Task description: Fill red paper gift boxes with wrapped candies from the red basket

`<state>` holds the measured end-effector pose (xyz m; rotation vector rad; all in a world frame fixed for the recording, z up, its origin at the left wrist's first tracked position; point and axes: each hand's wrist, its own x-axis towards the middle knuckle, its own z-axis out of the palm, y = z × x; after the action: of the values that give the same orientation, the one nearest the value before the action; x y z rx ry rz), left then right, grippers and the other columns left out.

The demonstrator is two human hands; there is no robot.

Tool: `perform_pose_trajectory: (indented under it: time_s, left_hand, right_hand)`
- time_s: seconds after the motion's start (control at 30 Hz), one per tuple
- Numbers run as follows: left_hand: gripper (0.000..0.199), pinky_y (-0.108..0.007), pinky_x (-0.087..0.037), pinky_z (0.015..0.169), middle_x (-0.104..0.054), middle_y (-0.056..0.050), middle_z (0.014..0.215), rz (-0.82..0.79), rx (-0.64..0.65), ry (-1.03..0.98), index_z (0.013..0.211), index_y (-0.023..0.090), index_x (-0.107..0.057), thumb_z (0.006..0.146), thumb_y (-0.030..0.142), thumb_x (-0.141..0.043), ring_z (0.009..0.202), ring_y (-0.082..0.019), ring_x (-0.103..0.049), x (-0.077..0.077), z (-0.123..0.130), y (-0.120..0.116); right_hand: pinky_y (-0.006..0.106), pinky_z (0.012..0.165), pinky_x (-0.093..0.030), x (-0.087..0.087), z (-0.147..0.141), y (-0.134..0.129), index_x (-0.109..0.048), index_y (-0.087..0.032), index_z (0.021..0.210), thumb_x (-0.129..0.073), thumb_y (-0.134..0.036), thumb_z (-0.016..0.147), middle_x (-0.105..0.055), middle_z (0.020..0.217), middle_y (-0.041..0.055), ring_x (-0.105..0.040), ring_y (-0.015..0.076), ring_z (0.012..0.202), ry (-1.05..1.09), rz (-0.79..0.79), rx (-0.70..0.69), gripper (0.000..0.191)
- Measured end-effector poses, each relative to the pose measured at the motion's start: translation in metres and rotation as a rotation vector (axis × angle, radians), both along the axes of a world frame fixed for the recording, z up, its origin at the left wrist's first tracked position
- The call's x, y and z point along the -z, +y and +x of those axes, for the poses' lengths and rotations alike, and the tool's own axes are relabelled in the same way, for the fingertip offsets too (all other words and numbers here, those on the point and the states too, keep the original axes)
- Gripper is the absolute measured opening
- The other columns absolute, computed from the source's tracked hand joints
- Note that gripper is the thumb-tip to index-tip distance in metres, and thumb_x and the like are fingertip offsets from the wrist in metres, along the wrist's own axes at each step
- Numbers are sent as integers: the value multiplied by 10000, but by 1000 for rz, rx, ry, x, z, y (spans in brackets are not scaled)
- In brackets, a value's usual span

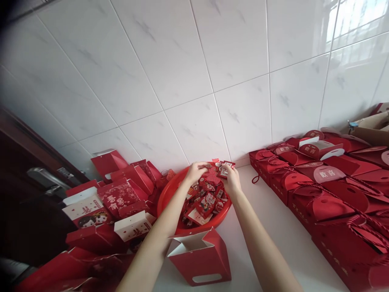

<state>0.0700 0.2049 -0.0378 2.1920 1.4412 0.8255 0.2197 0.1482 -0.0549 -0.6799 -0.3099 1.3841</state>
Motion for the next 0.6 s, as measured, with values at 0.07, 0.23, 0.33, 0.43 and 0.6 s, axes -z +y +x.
perform_pose_trajectory:
  time_s: [0.07, 0.23, 0.33, 0.43, 0.6]
  left_hand:
    - [345, -347, -508, 1061, -679, -120, 1356, 30, -4, -136, 1050, 162, -786, 792, 59, -582, 1269, -236, -637, -13, -11, -12]
    - [239, -427, -419, 1158, -606, -127, 1449, 71, 30, -610, 939, 191, -813, 713, 207, -737, 1428, -310, -484, -28, -32, -61]
    - [281, -427, -444, 1138, -665, -121, 1371, 94, 30, -651, 986, 191, -796, 710, 213, -752, 1361, -298, -557, -27, -36, -91]
    - [427, -400, -545, 1013, -685, -112, 1341, 51, 30, -695, 1143, 199, -740, 717, 217, -767, 1235, -284, -650, -25, -40, -112]
    - [574, -343, -585, 903, -707, -107, 1278, 22, -60, -797, 1234, 203, -673, 679, 210, -818, 1082, -246, -712, -15, -50, -129]
  right_hand:
    - [223, 522, -552, -2, 0, -1, -645, -182, 700, -695, -130, 683, -696, 630, -10, -664, 139, 582, -13, -13, -23, 74]
    - [231, 478, -539, -7, -1, -7, -648, -176, 684, -681, -108, 696, -697, 618, 1, -648, 141, 544, -74, -45, -95, 77]
    - [221, 464, -531, -12, -2, -13, -650, -177, 675, -693, -112, 703, -690, 600, -1, -645, 139, 531, -113, -43, -142, 83]
    - [217, 481, -542, -19, -4, -21, -666, -179, 695, -722, -130, 699, -709, 636, 0, -655, 138, 553, -147, 7, -204, 75]
    - [207, 479, -536, -31, -11, -37, -705, -169, 737, -778, -173, 663, -730, 677, 4, -656, 131, 559, -216, 122, -336, 105]
